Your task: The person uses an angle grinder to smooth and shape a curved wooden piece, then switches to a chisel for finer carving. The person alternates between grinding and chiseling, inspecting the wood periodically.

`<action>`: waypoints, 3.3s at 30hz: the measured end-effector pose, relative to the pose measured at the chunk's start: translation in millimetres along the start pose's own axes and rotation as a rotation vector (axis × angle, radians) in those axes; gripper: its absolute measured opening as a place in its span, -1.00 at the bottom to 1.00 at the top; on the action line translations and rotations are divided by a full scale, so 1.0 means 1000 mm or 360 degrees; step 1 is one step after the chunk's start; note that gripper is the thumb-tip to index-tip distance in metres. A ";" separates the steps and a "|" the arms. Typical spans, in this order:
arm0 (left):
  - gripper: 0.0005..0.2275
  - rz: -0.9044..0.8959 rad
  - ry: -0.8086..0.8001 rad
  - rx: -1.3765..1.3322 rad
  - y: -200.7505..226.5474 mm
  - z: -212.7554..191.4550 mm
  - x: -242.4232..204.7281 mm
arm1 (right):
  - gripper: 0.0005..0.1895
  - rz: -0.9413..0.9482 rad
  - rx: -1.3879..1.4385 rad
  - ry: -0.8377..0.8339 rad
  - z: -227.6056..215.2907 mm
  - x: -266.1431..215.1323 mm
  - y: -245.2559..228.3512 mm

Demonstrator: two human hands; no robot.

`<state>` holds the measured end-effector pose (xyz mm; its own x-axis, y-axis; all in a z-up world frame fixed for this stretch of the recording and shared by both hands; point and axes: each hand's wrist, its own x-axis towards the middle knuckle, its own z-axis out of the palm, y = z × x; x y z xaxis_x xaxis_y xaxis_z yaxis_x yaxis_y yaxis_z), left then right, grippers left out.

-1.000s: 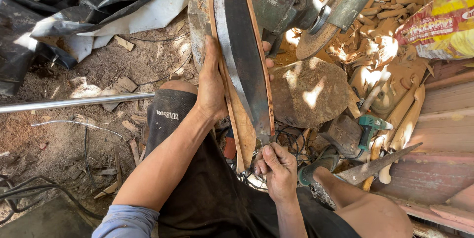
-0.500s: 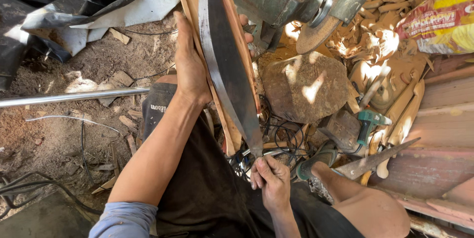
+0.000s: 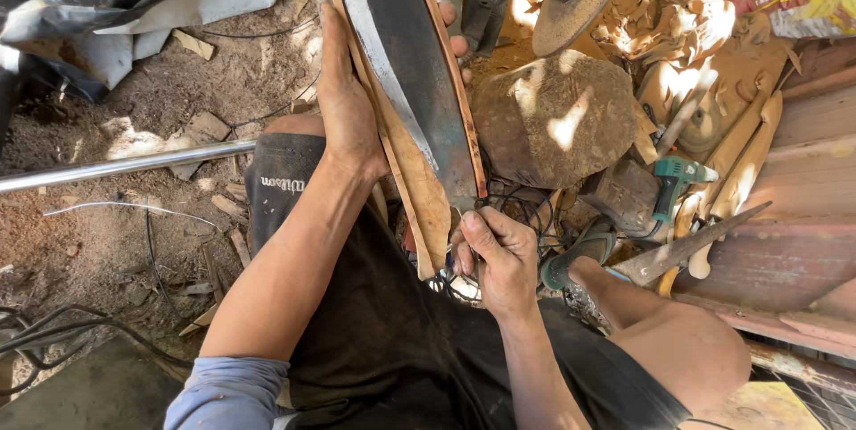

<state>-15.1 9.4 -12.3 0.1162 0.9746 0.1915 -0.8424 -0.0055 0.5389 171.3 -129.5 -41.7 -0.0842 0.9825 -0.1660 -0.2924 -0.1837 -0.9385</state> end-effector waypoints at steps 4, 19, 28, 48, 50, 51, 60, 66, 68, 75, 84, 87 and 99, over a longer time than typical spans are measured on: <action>-0.31 -0.0002 0.0009 -0.0039 -0.002 0.001 0.000 | -0.68 0.0004 0.0009 -0.0047 -0.002 0.002 0.001; -0.28 -0.0051 0.0014 0.0021 -0.005 0.000 -0.001 | -0.68 -0.0016 -0.0027 -0.0132 -0.008 -0.004 0.010; -0.29 -0.0064 0.0038 -0.0130 -0.006 -0.004 0.000 | -0.67 0.0003 0.0033 -0.0191 -0.009 -0.006 0.009; -0.33 -0.0069 0.0054 -0.0055 0.000 0.003 0.003 | -0.66 -0.0023 0.0035 -0.0250 -0.020 -0.005 0.018; -0.30 -0.0021 0.0061 0.0050 0.004 0.001 0.004 | -0.66 -0.0095 0.0051 -0.0259 -0.019 -0.014 0.021; -0.29 -0.0001 0.0062 0.0100 0.005 0.000 0.005 | -0.67 -0.0080 0.0049 -0.0229 -0.019 -0.019 0.023; -0.29 -0.0130 0.0029 0.0158 -0.012 0.021 -0.014 | -0.68 -0.0074 0.0163 0.0011 -0.017 -0.031 0.031; -0.30 -0.0118 -0.0009 0.0006 -0.006 0.022 -0.007 | -0.74 0.0007 0.0111 0.0028 -0.015 -0.017 0.024; -0.29 -0.0151 0.0020 -0.0053 -0.008 0.016 -0.012 | -0.70 -0.0040 0.0129 -0.0089 -0.018 -0.021 0.023; -0.27 -0.0120 -0.0001 -0.0014 -0.008 0.013 -0.006 | -0.70 -0.0070 0.0043 -0.0138 -0.018 -0.014 0.023; -0.27 -0.0156 0.0029 -0.0023 -0.007 0.014 -0.008 | -0.72 -0.0062 0.0047 -0.0143 -0.022 -0.017 0.032; -0.34 -0.0155 0.0081 0.0003 -0.002 0.014 -0.005 | -0.72 -0.0079 0.0038 -0.0158 -0.027 -0.021 0.037; -0.27 -0.0061 0.0001 -0.0004 -0.006 0.019 -0.013 | -0.78 -0.0163 0.0213 0.0065 -0.017 -0.012 0.028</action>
<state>-2.1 -7.2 -2.7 0.1477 0.9743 0.1702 -0.8387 0.0322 0.5437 180.7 -145.3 -71.2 -0.0093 0.9962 -0.0863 -0.4220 -0.0821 -0.9029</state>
